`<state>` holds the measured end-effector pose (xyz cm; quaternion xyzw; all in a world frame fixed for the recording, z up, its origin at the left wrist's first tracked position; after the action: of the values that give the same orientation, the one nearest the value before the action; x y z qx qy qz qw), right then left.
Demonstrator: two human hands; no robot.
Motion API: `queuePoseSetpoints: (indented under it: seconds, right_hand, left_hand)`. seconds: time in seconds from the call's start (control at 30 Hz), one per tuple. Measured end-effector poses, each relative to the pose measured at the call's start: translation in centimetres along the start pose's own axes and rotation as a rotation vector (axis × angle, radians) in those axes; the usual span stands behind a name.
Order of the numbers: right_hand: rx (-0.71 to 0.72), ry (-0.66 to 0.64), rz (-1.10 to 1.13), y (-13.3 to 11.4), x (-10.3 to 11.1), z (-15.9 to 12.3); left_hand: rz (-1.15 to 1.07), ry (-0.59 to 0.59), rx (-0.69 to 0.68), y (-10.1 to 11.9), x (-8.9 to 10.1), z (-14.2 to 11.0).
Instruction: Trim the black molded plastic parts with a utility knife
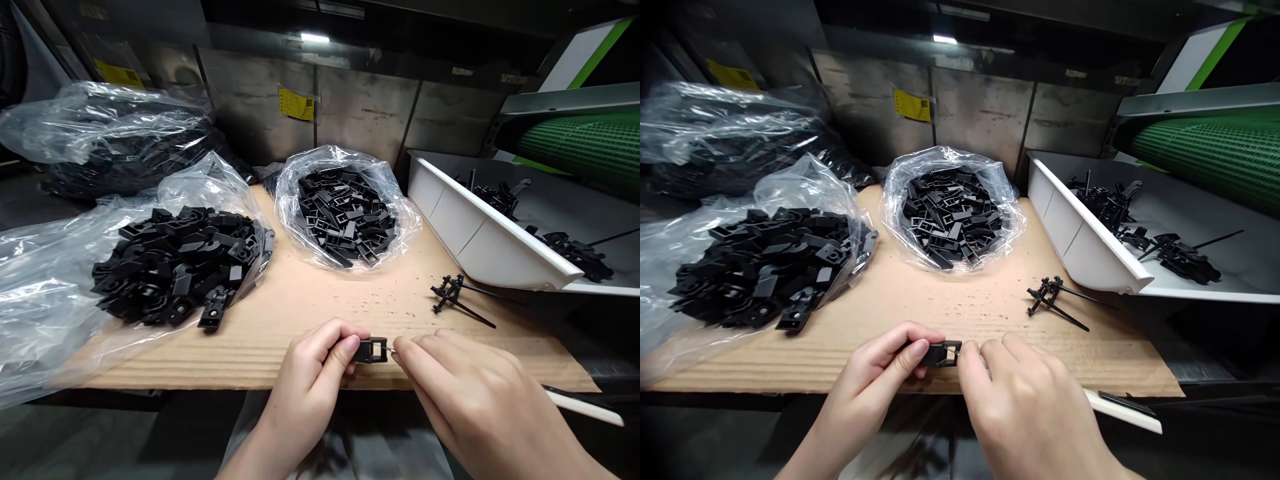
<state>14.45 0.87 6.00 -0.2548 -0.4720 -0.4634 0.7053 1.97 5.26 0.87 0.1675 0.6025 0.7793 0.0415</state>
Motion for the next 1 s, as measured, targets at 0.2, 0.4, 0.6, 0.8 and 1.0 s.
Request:
queuePoseSetpoints:
  seconds: [0.2,0.4,0.6,0.8,1.0]
  right_hand:
    - [0.043,-0.056,0.003,-0.6,0.1,0.5]
    - [0.111,-0.062,-0.152,-1.4,0.6,1.4]
    - [-0.057,0.123,0.141,1.7,2.0,0.0]
    - [-0.435,-0.093,0.774,2.7,-1.9,-1.0]
    - [-0.277,0.368,0.373,-0.2,-0.7,-2.0]
  left_hand:
    - [0.020,0.029,-0.064,0.4,0.3,-0.2]
    - [0.012,0.051,-0.056,0.2,0.4,-0.2]
    - [-0.075,0.105,-0.054,-0.1,0.6,-0.4]
    - [-0.198,-0.003,-0.086,0.5,-0.3,-0.1]
    - [-0.439,-0.027,0.187,-0.4,-1.1,0.9]
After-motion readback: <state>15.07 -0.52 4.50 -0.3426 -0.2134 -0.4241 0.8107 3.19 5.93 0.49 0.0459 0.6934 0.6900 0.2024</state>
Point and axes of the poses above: each hand's wrist, its own z-axis towards the middle knuckle, its own x-axis out of the back of the hand, y = z × x, the point moved 6 cm from there along z, towards the middle knuckle, and after that the axes turned 7 degrees about -x, right-handed, at the moved point
